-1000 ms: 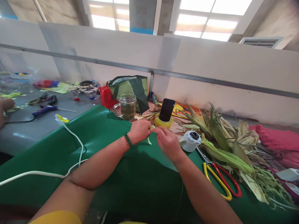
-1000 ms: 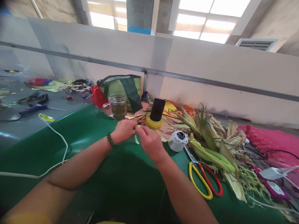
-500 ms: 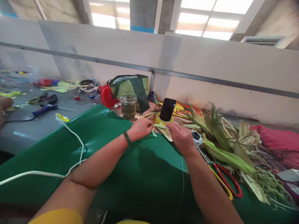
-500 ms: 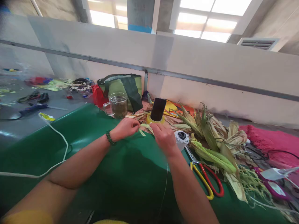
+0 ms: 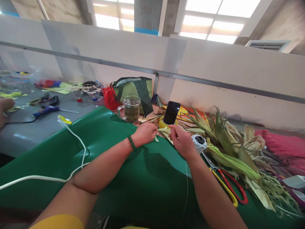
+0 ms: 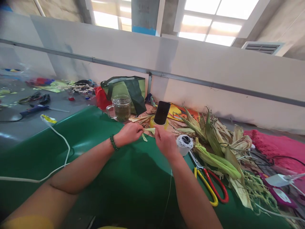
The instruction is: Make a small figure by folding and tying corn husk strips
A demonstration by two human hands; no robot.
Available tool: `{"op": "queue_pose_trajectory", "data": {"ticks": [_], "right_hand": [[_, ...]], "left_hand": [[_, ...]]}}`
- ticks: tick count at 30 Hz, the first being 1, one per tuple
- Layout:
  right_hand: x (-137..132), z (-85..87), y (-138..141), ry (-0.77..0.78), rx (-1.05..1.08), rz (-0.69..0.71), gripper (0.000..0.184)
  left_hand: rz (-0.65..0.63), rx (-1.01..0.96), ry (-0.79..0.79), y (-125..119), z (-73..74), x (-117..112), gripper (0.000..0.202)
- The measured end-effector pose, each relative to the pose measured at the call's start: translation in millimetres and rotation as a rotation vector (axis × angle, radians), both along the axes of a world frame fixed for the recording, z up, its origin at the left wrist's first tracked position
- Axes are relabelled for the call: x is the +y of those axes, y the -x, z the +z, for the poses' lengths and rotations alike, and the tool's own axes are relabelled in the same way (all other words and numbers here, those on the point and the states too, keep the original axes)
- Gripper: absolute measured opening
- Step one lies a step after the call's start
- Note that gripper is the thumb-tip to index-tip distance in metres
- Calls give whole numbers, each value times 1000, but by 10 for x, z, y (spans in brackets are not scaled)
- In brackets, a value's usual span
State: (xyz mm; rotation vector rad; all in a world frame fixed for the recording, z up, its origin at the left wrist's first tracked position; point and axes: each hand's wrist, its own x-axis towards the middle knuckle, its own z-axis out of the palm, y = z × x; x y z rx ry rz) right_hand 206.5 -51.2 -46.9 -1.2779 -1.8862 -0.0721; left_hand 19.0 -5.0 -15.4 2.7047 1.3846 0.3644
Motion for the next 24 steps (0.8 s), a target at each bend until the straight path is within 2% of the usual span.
{"op": "queue_pose_trajectory", "data": {"ticks": [3,6,8,13,16,20,22,24], "right_hand": [[1,13,34,213,365,137,29],[10,13,34,282,528,211,28],[20,-8,20,198,455,150,25],[31,-40,-31,-127,-3,-60,26],[17,-4,-45,-234,-119,-140,27],[-19,43,-21,-197,-43,-133,25],[-38,55,17,-111,133,-101,20],[-52,62,72,2,383,-51,18]], "left_hand": [[-17,43,2,-10,-14,-1,35],[-14,29,1,-10,-20,6,35],[-7,20,-5,-7,-20,1,35],[-11,14,-18,-14,-15,-41,34],[-2,-22,-25,-21,-22,-40,33],[26,-196,-52,-12,-43,28,27],[10,-356,-25,-6,-58,67,23],[-55,-544,76,-7,-78,91,19]]}}
